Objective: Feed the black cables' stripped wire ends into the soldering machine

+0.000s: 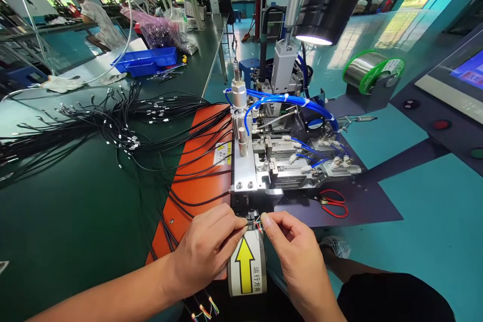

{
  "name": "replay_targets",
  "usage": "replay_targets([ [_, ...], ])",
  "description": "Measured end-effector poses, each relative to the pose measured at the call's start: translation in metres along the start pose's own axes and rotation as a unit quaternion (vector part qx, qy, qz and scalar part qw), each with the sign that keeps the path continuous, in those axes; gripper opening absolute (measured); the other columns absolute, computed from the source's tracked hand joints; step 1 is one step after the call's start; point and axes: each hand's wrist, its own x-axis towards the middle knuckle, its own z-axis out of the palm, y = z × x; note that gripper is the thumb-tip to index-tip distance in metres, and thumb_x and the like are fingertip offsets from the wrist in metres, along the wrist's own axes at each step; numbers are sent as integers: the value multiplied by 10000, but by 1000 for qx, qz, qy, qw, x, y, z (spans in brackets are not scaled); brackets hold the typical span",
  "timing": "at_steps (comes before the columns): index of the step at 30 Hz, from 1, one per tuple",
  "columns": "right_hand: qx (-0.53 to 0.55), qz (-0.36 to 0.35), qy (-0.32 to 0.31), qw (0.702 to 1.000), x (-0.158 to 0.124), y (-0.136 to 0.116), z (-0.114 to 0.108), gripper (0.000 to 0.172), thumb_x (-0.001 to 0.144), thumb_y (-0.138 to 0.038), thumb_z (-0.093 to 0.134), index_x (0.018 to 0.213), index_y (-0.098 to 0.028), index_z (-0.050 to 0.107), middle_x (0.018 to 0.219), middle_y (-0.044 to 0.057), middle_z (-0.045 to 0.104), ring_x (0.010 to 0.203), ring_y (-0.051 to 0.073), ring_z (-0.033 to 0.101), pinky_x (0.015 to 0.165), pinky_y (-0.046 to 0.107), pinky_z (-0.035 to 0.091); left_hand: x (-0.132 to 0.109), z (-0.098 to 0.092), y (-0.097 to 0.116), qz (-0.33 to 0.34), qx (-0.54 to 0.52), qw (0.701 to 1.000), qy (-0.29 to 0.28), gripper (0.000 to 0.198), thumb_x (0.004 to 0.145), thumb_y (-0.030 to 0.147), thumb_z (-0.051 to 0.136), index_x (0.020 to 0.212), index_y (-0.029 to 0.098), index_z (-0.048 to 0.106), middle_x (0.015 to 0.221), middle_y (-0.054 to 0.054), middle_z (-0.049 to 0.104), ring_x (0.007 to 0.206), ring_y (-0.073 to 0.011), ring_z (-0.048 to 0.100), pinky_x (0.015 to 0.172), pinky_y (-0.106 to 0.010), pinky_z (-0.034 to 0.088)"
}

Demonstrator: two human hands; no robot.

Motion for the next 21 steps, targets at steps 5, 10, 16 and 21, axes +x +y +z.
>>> replay_targets([
  [5, 19, 15, -6, 1000, 3, 2, 0, 369, 875, -505, 698, 1033, -175, 742, 826, 15, 647, 751, 143, 517, 657, 232, 436, 0, 0, 1, 1, 3, 1000, 3, 147, 972, 157, 507, 912, 148, 641, 760, -38, 544, 690, -154, 497, 615, -285, 382],
  [10, 45, 20, -13, 999, 4, 3, 0, 352, 878, -491, 701, 1025, -172, 736, 813, 9, 634, 736, 131, 505, 673, 229, 438, 0, 1, 1, 0, 5, 1000, 7, 140, 972, 166, 518, 909, 147, 642, 761, -37, 548, 690, -158, 501, 612, -291, 388],
  [16, 38, 22, -2, 999, 9, 3, 4, 386, 863, -515, 707, 1040, -172, 721, 858, 24, 666, 779, 152, 539, 715, 249, 467, 1, -2, 0, -21, -14, 1000, 1, 133, 978, 163, 530, 1013, 156, 658, 840, -47, 596, 771, -162, 549, 695, -288, 465],
  [21, 18, 15, 4, 1000, 16, 5, 7, 413, 867, -546, 688, 1014, -159, 702, 861, 36, 669, 786, 160, 541, 711, 262, 473, -1, -5, -5, -3, -22, 1000, -3, 224, 957, 102, 528, 1148, 153, 632, 944, -65, 629, 857, -182, 558, 771, -317, 490],
])
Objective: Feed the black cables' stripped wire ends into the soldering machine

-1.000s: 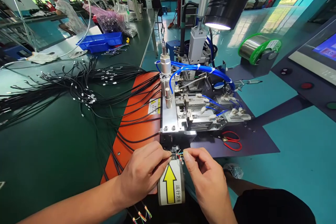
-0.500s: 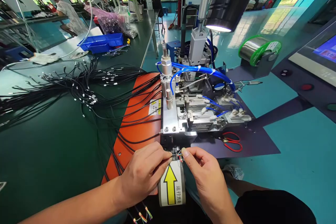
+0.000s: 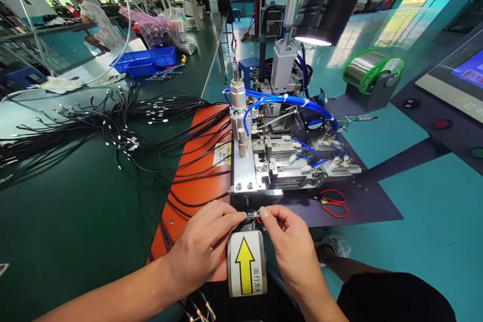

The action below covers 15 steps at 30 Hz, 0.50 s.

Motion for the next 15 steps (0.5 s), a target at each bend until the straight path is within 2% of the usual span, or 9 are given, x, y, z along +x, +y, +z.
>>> replay_targets([
  [6, -34, -8, 29, 999, 5, 3, 2, 445, 849, -592, 681, 955, -159, 688, 881, 48, 684, 781, 166, 545, 707, 266, 467, -1, 3, -7, -9, 0, 1000, 8, 269, 936, 56, 518, 1155, 160, 636, 948, -69, 611, 861, -186, 535, 753, -315, 476],
  [15, -37, -2, 29, 999, 5, 4, 4, 475, 839, -621, 674, 965, -163, 676, 830, 37, 664, 760, 168, 528, 671, 269, 464, -1, 4, -6, -32, 13, 999, -11, 214, 959, 89, 503, 1090, 173, 650, 925, -60, 606, 848, -185, 522, 744, -316, 456],
])
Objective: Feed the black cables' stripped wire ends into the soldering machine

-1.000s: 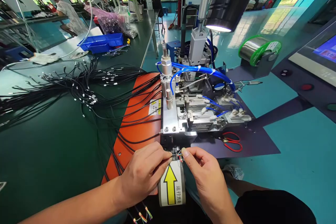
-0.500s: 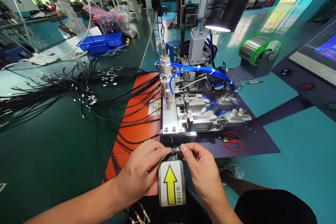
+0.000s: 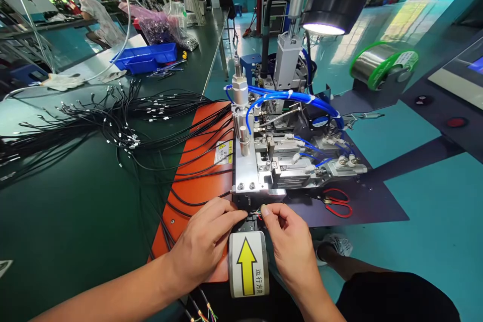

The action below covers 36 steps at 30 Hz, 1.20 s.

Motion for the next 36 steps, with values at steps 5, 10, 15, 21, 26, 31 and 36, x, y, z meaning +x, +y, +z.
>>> replay_targets([
  [5, -3, -3, 8, 1000, -1, 1, 0, 453, 832, -613, 684, 927, -170, 677, 815, 28, 659, 738, 157, 529, 650, 253, 458, 0, 0, -1, -2, 5, 1000, -4, 213, 958, 95, 507, 1098, 179, 644, 925, -56, 605, 842, -185, 516, 750, -325, 446],
  [10, -9, -9, 15, 1000, -2, 1, 0, 435, 832, -602, 684, 898, -172, 685, 808, 27, 657, 729, 155, 531, 645, 245, 453, -1, 0, 0, 6, 10, 1000, -3, 201, 957, 96, 503, 1083, 167, 642, 913, -59, 597, 830, -187, 507, 739, -324, 436],
  [15, -31, -16, 23, 999, -2, 0, 0, 433, 835, -609, 674, 896, -180, 685, 801, 17, 645, 726, 153, 528, 649, 245, 442, 0, 0, 2, 8, 30, 1000, 0, 197, 955, 99, 503, 1073, 168, 645, 921, -60, 588, 837, -193, 494, 738, -324, 430],
  [21, -68, -10, 34, 997, 0, -1, 1, 460, 837, -639, 651, 870, -182, 688, 782, 8, 624, 720, 149, 517, 645, 246, 429, 1, 0, 4, 14, 74, 997, -9, 194, 952, 109, 502, 1067, 163, 648, 914, -64, 575, 823, -203, 474, 720, -334, 412],
  [26, -82, -15, 40, 996, 1, 3, 0, 457, 848, -644, 635, 877, -190, 681, 787, 4, 620, 705, 145, 509, 632, 251, 418, 2, -1, 5, 21, 114, 993, -21, 197, 972, 142, 481, 1068, 152, 653, 912, -68, 579, 813, -204, 472, 722, -344, 409],
  [31, -111, -24, 43, 993, 0, 4, 1, 456, 881, -641, 588, 880, -194, 677, 792, 6, 616, 710, 147, 508, 656, 260, 420, 3, -2, 7, 25, 122, 992, -29, 190, 974, 151, 478, 1037, 151, 657, 906, -67, 571, 808, -203, 476, 707, -339, 411],
  [36, -140, -30, 45, 989, -2, 4, 4, 464, 916, -641, 527, 872, -194, 645, 772, 5, 599, 695, 149, 491, 636, 259, 416, 3, 0, 6, 27, 91, 995, -25, 175, 967, 136, 490, 1035, 143, 651, 904, -64, 562, 820, -196, 476, 716, -327, 424],
])
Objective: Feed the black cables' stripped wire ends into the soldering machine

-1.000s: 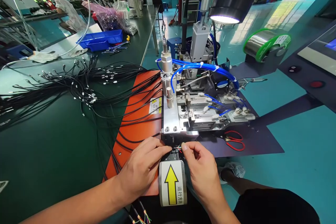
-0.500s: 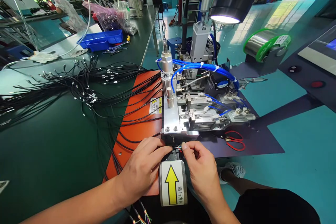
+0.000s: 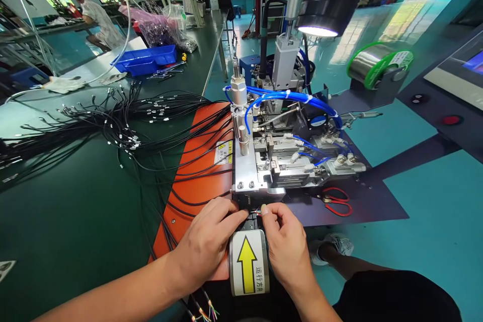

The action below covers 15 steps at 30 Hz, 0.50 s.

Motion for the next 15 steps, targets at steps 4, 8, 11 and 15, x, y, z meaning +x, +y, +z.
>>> replay_targets([
  [4, 7, -5, 1, 1000, -1, 3, 2, 465, 926, -636, 512, 887, -190, 638, 739, 1, 568, 656, 143, 460, 593, 258, 397, -1, 2, -1, 3, -11, 1000, 4, 190, 975, 144, 481, 1060, 142, 651, 911, -67, 562, 830, -197, 477, 730, -333, 428],
  [8, 29, -13, -6, 999, 2, 7, 0, 459, 923, -619, 534, 928, -177, 658, 779, 23, 608, 690, 161, 503, 629, 271, 422, -1, 2, -1, 1, -9, 1000, 4, 185, 970, 148, 499, 1073, 141, 653, 922, -68, 567, 838, -198, 482, 739, -339, 435],
  [11, 36, -25, -11, 999, 4, 7, -6, 433, 936, -589, 541, 1003, -184, 679, 941, 50, 669, 880, 200, 590, 795, 290, 454, -1, 2, -1, 1, -12, 1000, 1, 192, 969, 137, 496, 1077, 142, 654, 930, -69, 571, 846, -199, 488, 744, -342, 439],
  [15, 40, -87, -31, 995, 3, 3, -11, 355, 975, -509, 530, 1093, -216, 694, 1079, 49, 667, 1043, 205, 600, 921, 285, 426, -2, 2, -1, 7, -17, 1000, 4, 207, 980, 136, 475, 1081, 138, 656, 940, -75, 578, 857, -201, 497, 750, -344, 441],
])
